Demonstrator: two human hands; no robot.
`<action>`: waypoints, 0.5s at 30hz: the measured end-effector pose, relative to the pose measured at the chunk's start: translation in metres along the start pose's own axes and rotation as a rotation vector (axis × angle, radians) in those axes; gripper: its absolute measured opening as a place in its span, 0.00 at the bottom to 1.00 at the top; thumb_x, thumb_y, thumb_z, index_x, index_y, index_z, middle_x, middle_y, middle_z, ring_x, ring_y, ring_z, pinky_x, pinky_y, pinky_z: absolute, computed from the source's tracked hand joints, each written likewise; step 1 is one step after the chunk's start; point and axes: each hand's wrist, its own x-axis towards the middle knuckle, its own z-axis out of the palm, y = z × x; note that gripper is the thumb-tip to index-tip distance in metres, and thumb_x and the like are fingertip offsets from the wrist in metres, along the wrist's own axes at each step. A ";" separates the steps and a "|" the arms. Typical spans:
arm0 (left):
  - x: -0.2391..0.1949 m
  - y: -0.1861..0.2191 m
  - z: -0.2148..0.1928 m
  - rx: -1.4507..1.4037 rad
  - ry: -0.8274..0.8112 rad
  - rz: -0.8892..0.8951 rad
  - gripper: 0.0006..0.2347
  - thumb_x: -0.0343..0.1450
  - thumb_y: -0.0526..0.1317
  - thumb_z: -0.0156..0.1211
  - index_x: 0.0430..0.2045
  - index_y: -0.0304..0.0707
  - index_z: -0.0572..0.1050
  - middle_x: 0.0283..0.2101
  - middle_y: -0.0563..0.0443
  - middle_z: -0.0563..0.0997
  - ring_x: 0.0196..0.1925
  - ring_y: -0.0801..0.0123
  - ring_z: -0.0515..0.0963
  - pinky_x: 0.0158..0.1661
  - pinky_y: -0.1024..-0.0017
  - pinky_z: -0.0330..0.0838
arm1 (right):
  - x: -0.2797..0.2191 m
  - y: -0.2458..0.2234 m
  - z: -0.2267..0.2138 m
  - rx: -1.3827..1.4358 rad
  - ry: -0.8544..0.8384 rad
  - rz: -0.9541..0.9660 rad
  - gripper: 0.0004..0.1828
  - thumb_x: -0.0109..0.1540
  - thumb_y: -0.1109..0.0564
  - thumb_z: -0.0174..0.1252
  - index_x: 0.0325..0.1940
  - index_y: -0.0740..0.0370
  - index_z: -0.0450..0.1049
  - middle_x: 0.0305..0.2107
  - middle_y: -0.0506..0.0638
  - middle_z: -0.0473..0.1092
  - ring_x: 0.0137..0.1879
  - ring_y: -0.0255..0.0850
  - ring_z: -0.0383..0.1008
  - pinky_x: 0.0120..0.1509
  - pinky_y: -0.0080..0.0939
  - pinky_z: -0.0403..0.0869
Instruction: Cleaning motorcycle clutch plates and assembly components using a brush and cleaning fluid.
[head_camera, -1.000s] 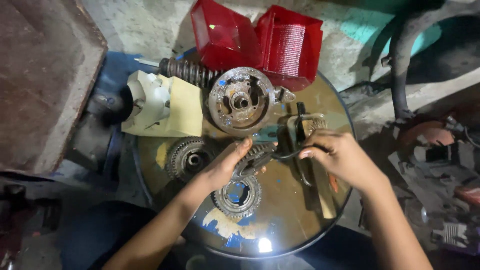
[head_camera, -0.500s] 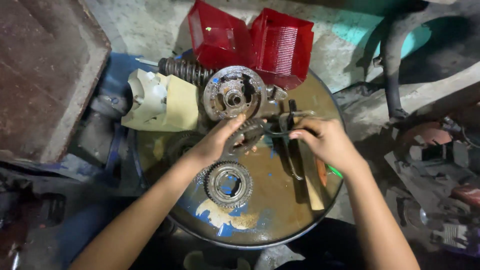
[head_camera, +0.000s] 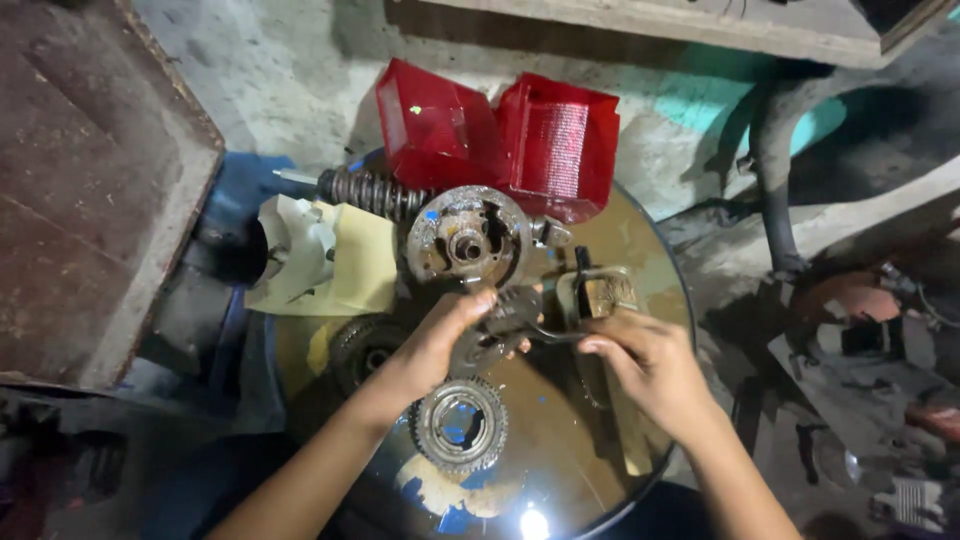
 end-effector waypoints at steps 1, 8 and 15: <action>0.001 0.001 -0.002 0.000 0.004 0.008 0.22 0.71 0.51 0.53 0.31 0.20 0.79 0.31 0.30 0.81 0.36 0.51 0.83 0.40 0.58 0.82 | 0.004 0.005 -0.008 -0.001 -0.003 -0.009 0.06 0.59 0.53 0.67 0.34 0.55 0.85 0.28 0.52 0.82 0.35 0.51 0.84 0.42 0.48 0.80; 0.010 -0.002 -0.015 0.231 -0.123 -0.108 0.24 0.74 0.51 0.48 0.36 0.19 0.79 0.32 0.30 0.80 0.37 0.49 0.80 0.43 0.56 0.79 | 0.014 0.002 -0.007 0.125 -0.088 0.031 0.07 0.59 0.56 0.65 0.31 0.61 0.85 0.21 0.56 0.79 0.27 0.51 0.80 0.36 0.47 0.77; 0.000 0.022 -0.006 0.203 -0.082 -0.066 0.24 0.72 0.53 0.50 0.32 0.21 0.80 0.30 0.30 0.82 0.34 0.50 0.80 0.40 0.58 0.77 | 0.022 0.029 -0.017 0.084 -0.114 0.100 0.09 0.59 0.55 0.66 0.32 0.63 0.84 0.24 0.58 0.80 0.31 0.53 0.82 0.39 0.50 0.77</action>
